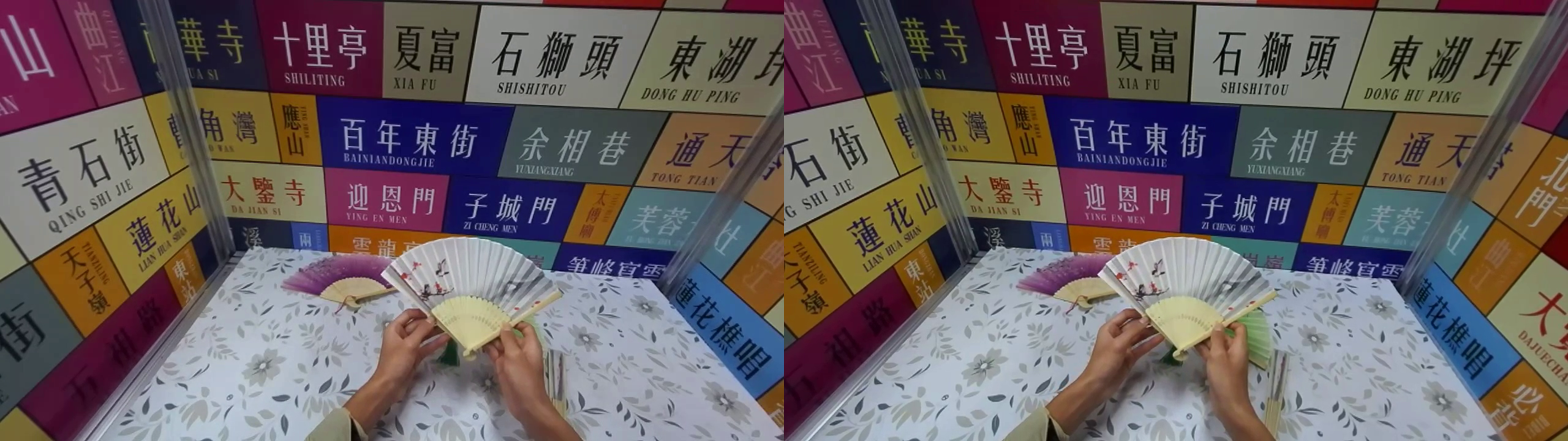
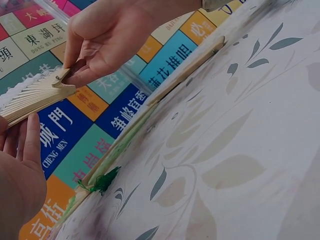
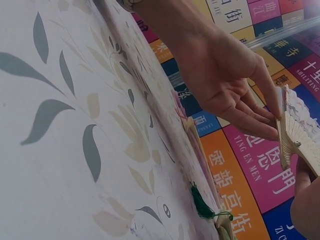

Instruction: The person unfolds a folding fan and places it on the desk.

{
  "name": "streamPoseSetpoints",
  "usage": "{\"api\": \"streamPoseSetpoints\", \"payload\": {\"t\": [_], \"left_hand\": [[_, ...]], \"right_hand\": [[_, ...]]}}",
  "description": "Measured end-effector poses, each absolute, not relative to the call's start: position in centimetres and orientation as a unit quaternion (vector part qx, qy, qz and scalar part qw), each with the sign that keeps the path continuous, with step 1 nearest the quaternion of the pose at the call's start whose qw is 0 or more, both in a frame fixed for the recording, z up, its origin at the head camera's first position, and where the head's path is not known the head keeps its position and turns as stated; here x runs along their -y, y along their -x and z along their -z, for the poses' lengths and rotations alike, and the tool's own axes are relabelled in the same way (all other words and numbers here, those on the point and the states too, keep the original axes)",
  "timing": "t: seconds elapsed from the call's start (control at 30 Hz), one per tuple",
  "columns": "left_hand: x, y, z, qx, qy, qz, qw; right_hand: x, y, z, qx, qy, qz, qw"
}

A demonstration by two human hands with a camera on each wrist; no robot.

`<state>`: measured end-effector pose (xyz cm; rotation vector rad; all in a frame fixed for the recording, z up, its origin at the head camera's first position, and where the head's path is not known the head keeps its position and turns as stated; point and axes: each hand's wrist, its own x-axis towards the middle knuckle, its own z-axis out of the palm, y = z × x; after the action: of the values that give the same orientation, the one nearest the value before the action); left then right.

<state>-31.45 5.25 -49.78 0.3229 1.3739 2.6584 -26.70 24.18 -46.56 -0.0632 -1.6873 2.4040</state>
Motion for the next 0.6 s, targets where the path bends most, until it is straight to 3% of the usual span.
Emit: {"api": "streamPoseSetpoints", "payload": {"t": [0.6], "left_hand": [[-5.45,31.52,49.81,-0.456,-0.085,-0.885,0.049]], "right_hand": [[-24.27,26.79,46.47,0.571,0.037,-0.815,0.090]]}}
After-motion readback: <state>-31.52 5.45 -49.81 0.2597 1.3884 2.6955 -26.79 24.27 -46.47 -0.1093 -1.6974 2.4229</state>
